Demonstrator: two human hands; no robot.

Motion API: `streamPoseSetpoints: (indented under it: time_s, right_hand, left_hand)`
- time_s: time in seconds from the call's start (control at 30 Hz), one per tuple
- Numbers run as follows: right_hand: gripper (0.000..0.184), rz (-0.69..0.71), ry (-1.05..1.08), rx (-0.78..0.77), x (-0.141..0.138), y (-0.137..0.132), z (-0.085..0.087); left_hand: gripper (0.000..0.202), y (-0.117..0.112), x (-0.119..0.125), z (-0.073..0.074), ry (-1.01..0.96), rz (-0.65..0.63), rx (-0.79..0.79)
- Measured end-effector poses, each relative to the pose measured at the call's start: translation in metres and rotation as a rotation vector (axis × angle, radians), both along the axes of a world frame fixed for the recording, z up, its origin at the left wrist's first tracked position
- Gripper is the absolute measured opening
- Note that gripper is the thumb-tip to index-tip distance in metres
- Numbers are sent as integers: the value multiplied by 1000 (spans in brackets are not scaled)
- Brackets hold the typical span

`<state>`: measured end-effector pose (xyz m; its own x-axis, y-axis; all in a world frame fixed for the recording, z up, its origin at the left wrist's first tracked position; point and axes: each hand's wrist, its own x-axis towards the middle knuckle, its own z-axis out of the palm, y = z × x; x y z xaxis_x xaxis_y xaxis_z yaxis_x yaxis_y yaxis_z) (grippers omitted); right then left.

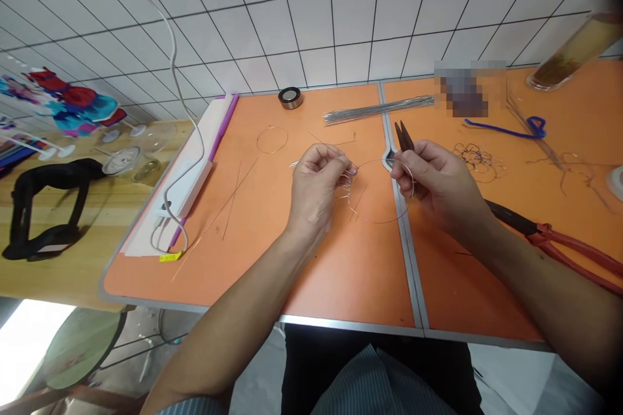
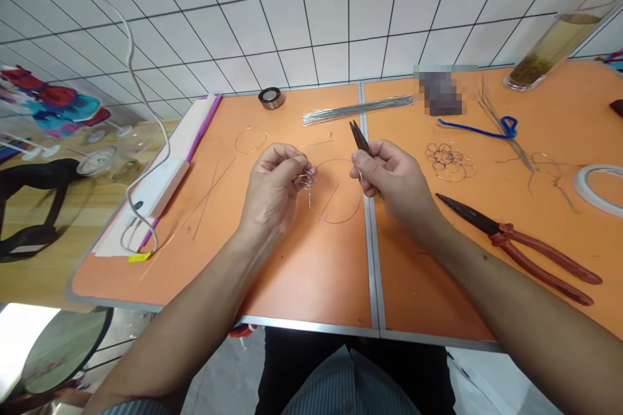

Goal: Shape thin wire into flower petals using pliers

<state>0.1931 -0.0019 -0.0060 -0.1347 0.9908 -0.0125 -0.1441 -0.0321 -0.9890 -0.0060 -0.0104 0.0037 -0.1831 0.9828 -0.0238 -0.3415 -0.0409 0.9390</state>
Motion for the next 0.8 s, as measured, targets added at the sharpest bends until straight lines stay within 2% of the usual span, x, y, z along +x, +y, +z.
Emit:
streamPoseSetpoints:
  time_s: [0.27,0.53,0.8]
  right_hand:
    - [21,-17,-81,27,3,-1,4]
    - [20,-64,29,-18,0,2,8]
    - [20,-80,-106,99,2,3,-1]
  left_hand:
    - [14,-1,3,-1,59,-22,5]
    - [13,-2,2,0,30,-78,-10]
    - [12,-2,1,0,-40,-132,-55]
